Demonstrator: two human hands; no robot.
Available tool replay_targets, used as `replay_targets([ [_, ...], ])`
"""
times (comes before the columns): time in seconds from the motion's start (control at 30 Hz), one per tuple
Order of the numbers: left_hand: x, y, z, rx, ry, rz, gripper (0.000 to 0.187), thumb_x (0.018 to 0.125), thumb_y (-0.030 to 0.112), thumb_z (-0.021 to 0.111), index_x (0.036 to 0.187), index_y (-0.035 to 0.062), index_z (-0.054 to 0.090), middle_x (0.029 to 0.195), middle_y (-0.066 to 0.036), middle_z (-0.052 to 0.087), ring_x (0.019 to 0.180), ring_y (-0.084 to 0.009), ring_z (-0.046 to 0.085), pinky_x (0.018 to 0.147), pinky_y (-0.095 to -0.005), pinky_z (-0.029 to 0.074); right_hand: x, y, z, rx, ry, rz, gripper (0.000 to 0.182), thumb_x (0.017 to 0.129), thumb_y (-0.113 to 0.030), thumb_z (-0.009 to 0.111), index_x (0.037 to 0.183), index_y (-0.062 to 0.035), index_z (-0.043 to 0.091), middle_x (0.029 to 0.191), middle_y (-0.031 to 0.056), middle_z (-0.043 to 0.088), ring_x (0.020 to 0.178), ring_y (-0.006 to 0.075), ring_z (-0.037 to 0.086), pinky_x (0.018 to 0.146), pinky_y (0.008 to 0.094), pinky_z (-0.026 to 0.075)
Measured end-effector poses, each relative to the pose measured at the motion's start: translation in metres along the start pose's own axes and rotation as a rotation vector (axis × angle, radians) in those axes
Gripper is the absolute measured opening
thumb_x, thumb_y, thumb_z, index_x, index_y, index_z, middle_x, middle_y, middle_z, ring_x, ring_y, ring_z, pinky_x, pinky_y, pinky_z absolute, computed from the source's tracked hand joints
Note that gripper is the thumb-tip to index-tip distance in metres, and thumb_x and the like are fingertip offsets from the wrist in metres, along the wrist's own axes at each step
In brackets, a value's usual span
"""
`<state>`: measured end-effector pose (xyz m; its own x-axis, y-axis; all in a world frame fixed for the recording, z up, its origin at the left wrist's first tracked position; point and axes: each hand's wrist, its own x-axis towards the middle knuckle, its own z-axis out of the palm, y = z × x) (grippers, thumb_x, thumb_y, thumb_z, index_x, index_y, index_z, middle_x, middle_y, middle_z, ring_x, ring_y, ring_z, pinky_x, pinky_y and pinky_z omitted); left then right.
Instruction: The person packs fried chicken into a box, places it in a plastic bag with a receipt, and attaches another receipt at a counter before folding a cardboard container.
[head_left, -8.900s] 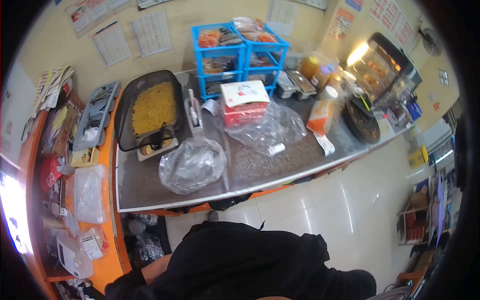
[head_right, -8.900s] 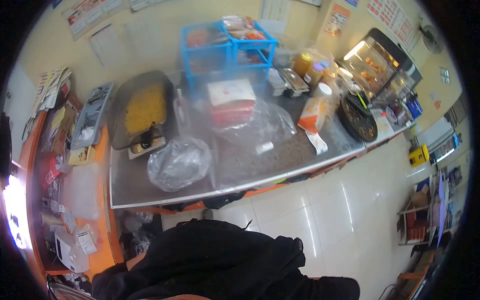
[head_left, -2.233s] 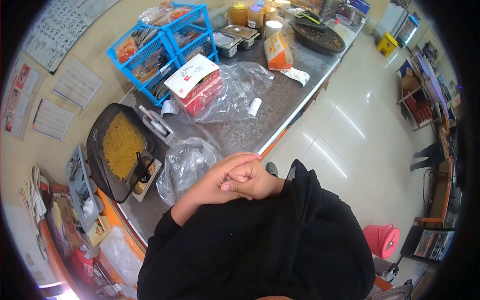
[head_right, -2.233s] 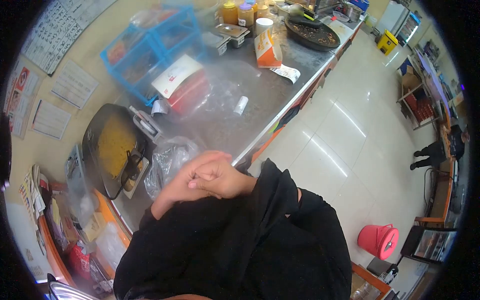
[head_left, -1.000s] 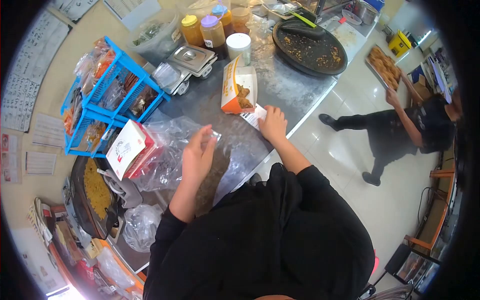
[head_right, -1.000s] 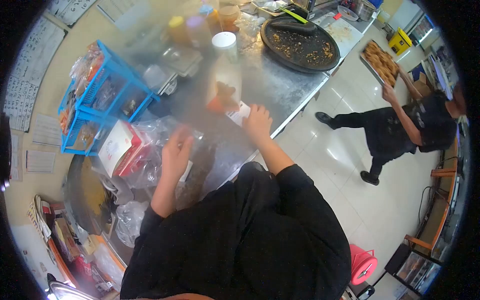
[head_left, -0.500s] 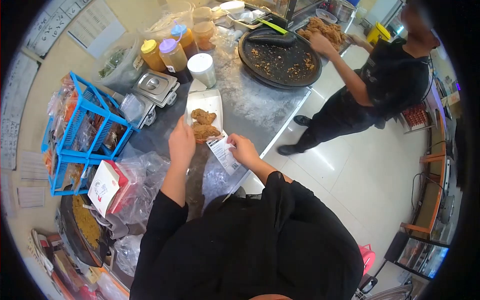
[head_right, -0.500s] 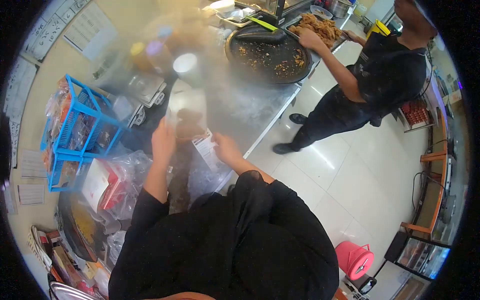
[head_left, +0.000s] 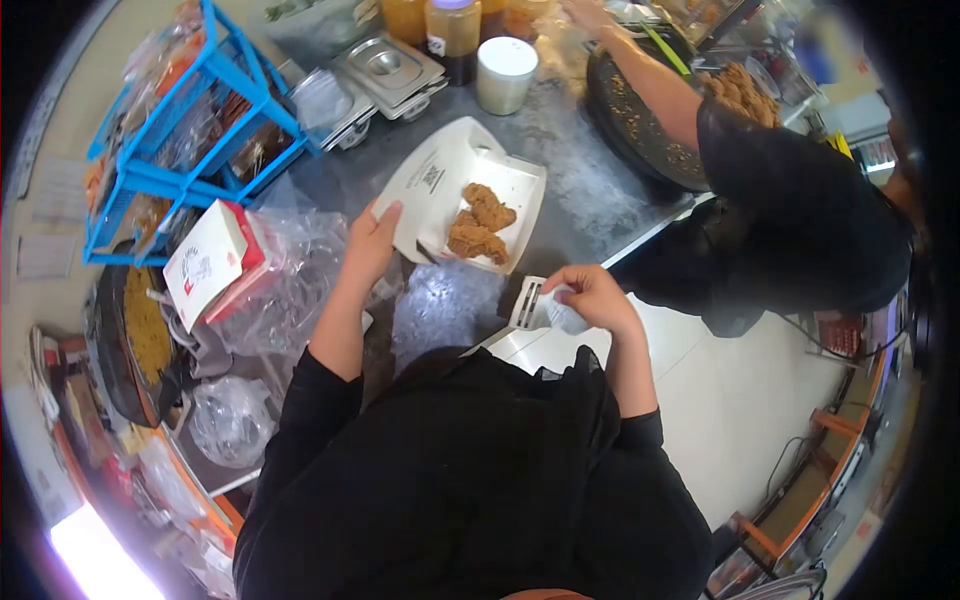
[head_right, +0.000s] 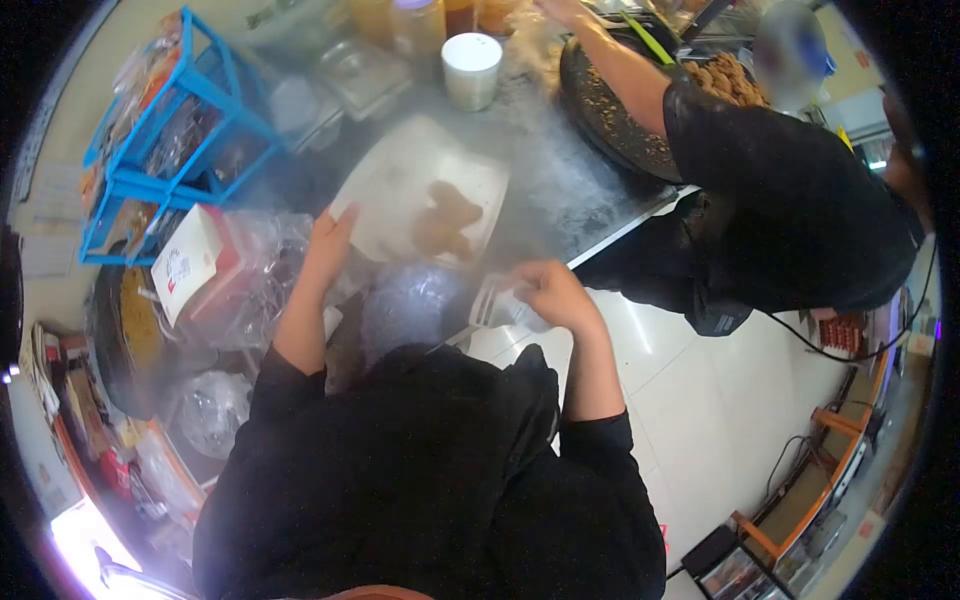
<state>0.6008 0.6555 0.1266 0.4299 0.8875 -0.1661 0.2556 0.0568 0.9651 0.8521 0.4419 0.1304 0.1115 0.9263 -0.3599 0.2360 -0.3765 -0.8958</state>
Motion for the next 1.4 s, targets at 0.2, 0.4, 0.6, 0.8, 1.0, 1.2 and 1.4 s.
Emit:
replay_targets([
  [0.2, 0.003, -0.023, 0.014, 0.389, -0.007, 0.18, 0.04, 0.096, 0.03, 0.046, 0.123, 0.0021, 0.053, 0.105, -0.019, 0.064, 0.1, -0.025, 0.061, 0.087, -0.0314, 0.044, 0.081, -0.016, -0.006, -0.378, 0.229, -0.198, 0.034, 0.075, -0.001, 0.04, 0.101, -0.0045, 0.062, 0.089, 0.0126, 0.066, 0.08, 0.0238, 0.063, 0.076, 0.033, 0.048],
  [0.4, -0.01, -0.008, 0.024, 0.303, -0.067, 0.207, 0.043, 0.097, 0.035, 0.041, 0.133, 0.0128, 0.046, 0.112, -0.021, 0.061, 0.109, -0.0345, 0.057, 0.092, -0.0356, 0.043, 0.127, -0.058, 0.014, -0.994, 0.049, 0.063, 0.043, 0.076, -0.011, 0.048, 0.117, -0.0164, 0.061, 0.1, 0.0176, 0.065, 0.097, 0.0328, 0.062, 0.081, 0.0421, 0.049],
  [0.6, -0.019, 0.006, 0.023, 0.274, -0.047, 0.219, 0.044, 0.096, 0.034, 0.043, 0.135, 0.0132, 0.043, 0.118, -0.021, 0.058, 0.112, -0.033, 0.056, 0.092, -0.0355, 0.043, 0.13, -0.05, 0.034, -1.138, -0.061, 0.05, 0.048, 0.08, -0.017, 0.047, 0.128, -0.0185, 0.051, 0.092, 0.0148, 0.067, 0.087, 0.0317, 0.065, 0.073, 0.0427, 0.051],
  [0.8, -0.03, -0.013, 0.029, 0.051, -0.05, 0.027, 0.093, 0.082, 0.027, 0.069, 0.143, 0.0003, 0.004, 0.146, -0.028, 0.017, 0.131, -0.0363, 0.031, 0.107, -0.0414, 0.029, 0.081, -0.074, -0.006, -0.783, 0.352, -0.031, 0.068, 0.081, -0.018, 0.047, 0.144, -0.0121, 0.024, 0.087, 0.0255, 0.063, 0.08, 0.0404, 0.062, 0.072, 0.0478, 0.048],
  [1.0, -0.047, -0.058, 0.053, -0.268, -0.002, -0.517, 0.098, 0.078, 0.035, 0.073, 0.142, 0.0084, 0.003, 0.132, -0.017, 0.035, 0.112, -0.0307, 0.046, 0.094, -0.0468, 0.04, -0.002, -0.196, -0.111, -0.424, 1.266, -0.284, 0.078, 0.088, -0.022, 0.047, 0.144, -0.0011, -0.002, 0.085, 0.0205, 0.064, 0.079, 0.0397, 0.062, 0.069, 0.0465, 0.048],
  [1.2, -0.04, -0.064, 0.05, -0.716, -0.103, -0.611, 0.062, 0.089, 0.05, 0.053, 0.13, 0.0074, 0.033, 0.123, -0.013, 0.045, 0.107, -0.0303, 0.05, 0.091, -0.0458, 0.042, 0.031, -0.151, -0.108, -0.7, 0.961, -0.214, 0.03, 0.091, -0.024, 0.045, 0.108, -0.0056, 0.061, 0.089, 0.0186, 0.065, 0.085, 0.0348, 0.063, 0.076, 0.0435, 0.049],
  [1.4, -0.032, -0.072, 0.055, -0.467, 0.074, -0.441, 0.052, 0.091, 0.048, 0.052, 0.116, 0.0027, 0.049, 0.109, -0.011, 0.056, 0.098, -0.0224, 0.057, 0.083, -0.0351, 0.047, 0.116, 0.003, -0.025, -0.716, 0.417, 0.089, 0.042, 0.092, -0.04, 0.042, 0.1, -0.0065, 0.067, 0.094, 0.0217, 0.065, 0.086, 0.0385, 0.062, 0.08, 0.046, 0.047],
])
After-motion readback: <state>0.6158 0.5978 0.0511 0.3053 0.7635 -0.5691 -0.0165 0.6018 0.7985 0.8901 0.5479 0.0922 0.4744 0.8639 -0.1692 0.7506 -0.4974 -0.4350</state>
